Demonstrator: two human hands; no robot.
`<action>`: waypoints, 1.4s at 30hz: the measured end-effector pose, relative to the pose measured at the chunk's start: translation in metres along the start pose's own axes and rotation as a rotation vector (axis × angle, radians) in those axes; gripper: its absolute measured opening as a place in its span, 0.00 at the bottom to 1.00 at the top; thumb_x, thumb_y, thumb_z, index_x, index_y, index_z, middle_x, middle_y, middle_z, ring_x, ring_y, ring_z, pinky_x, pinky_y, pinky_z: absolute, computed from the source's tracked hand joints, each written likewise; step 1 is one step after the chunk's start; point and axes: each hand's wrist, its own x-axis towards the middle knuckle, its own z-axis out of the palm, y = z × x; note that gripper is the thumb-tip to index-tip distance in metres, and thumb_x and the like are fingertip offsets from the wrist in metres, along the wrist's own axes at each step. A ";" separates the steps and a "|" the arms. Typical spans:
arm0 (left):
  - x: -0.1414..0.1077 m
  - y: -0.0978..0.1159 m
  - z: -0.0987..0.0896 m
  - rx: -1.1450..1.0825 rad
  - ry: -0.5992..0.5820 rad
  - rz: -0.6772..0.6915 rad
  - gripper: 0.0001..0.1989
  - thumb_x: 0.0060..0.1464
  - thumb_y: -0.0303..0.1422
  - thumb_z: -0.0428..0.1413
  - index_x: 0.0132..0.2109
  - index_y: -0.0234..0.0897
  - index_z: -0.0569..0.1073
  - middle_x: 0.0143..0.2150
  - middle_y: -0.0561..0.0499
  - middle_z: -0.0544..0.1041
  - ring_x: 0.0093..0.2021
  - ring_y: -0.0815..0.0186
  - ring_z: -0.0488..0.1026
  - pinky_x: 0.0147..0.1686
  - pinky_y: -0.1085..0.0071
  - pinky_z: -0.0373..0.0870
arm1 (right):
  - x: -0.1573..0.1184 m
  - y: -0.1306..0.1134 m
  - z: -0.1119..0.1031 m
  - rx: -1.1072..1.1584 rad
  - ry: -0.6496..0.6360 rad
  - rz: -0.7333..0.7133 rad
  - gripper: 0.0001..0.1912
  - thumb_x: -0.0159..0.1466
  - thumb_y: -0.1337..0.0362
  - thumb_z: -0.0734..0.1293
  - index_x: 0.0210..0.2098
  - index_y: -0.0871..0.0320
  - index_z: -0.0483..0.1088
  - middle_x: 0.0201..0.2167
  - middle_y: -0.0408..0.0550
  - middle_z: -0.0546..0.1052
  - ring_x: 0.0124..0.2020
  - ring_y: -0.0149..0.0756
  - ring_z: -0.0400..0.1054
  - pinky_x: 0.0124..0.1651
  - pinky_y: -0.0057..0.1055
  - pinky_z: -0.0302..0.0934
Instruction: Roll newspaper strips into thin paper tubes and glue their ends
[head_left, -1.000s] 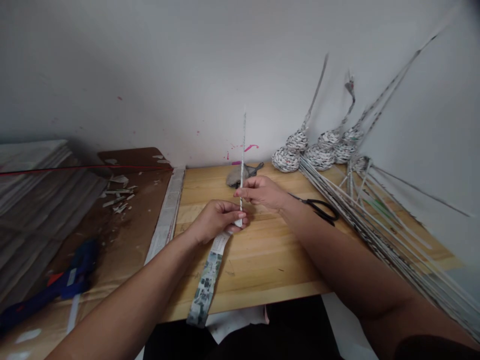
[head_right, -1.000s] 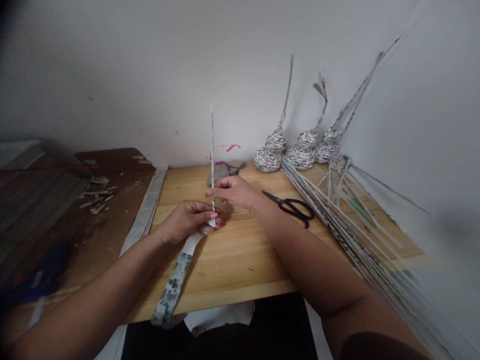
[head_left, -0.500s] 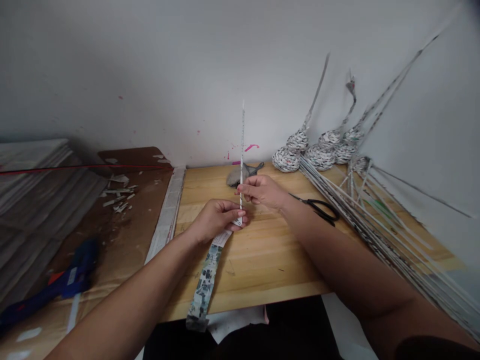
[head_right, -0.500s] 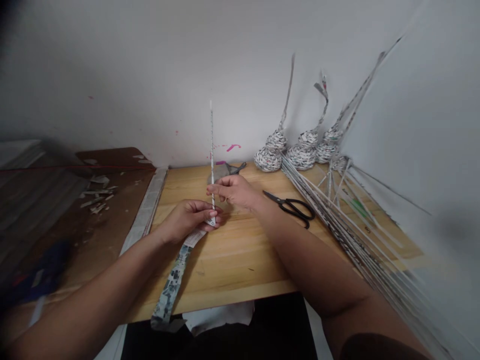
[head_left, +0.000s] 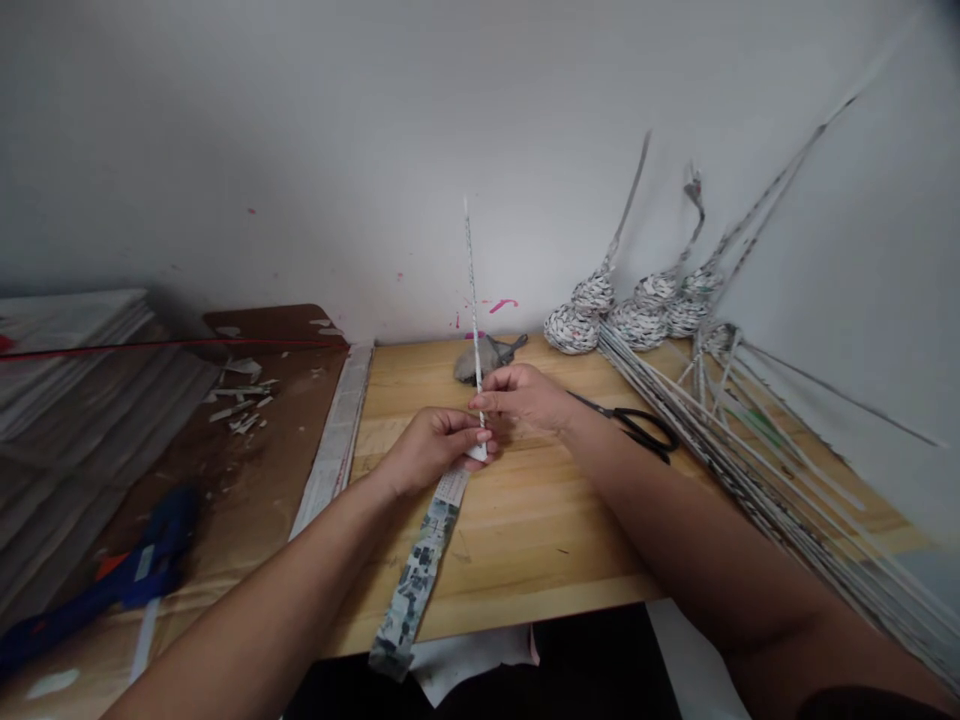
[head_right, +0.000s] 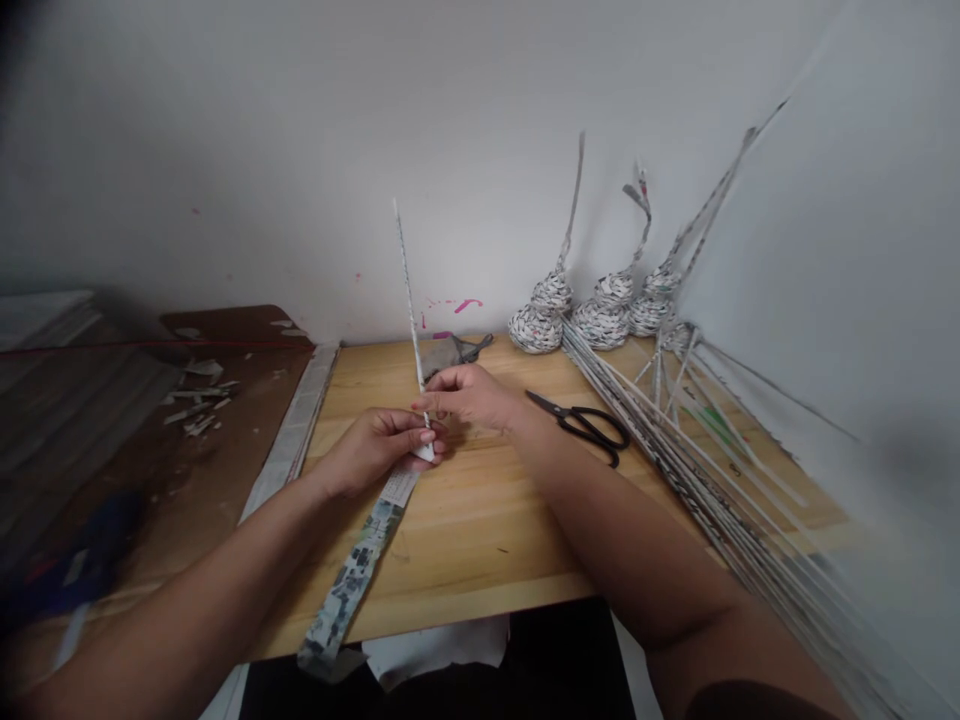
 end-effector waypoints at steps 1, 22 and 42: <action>0.000 0.000 0.000 0.009 -0.011 0.003 0.15 0.50 0.42 0.62 0.36 0.33 0.79 0.35 0.45 0.79 0.35 0.66 0.74 0.38 0.66 0.72 | 0.001 0.001 0.001 -0.008 0.028 -0.013 0.19 0.49 0.52 0.76 0.25 0.61 0.70 0.18 0.38 0.68 0.18 0.23 0.55 0.20 0.23 0.46; 0.003 -0.004 0.000 -0.064 0.042 -0.043 0.19 0.46 0.44 0.65 0.39 0.33 0.78 0.34 0.47 0.79 0.34 0.67 0.74 0.36 0.70 0.71 | 0.017 0.028 -0.026 -0.951 0.577 -0.167 0.19 0.60 0.48 0.68 0.28 0.58 0.75 0.27 0.49 0.77 0.29 0.36 0.67 0.33 0.31 0.55; 0.003 -0.007 -0.002 0.055 -0.040 -0.023 0.13 0.51 0.41 0.62 0.38 0.35 0.79 0.34 0.49 0.79 0.34 0.68 0.74 0.37 0.69 0.72 | -0.004 -0.016 0.001 0.228 0.196 -0.208 0.17 0.56 0.52 0.73 0.35 0.60 0.79 0.20 0.41 0.67 0.22 0.24 0.55 0.22 0.24 0.46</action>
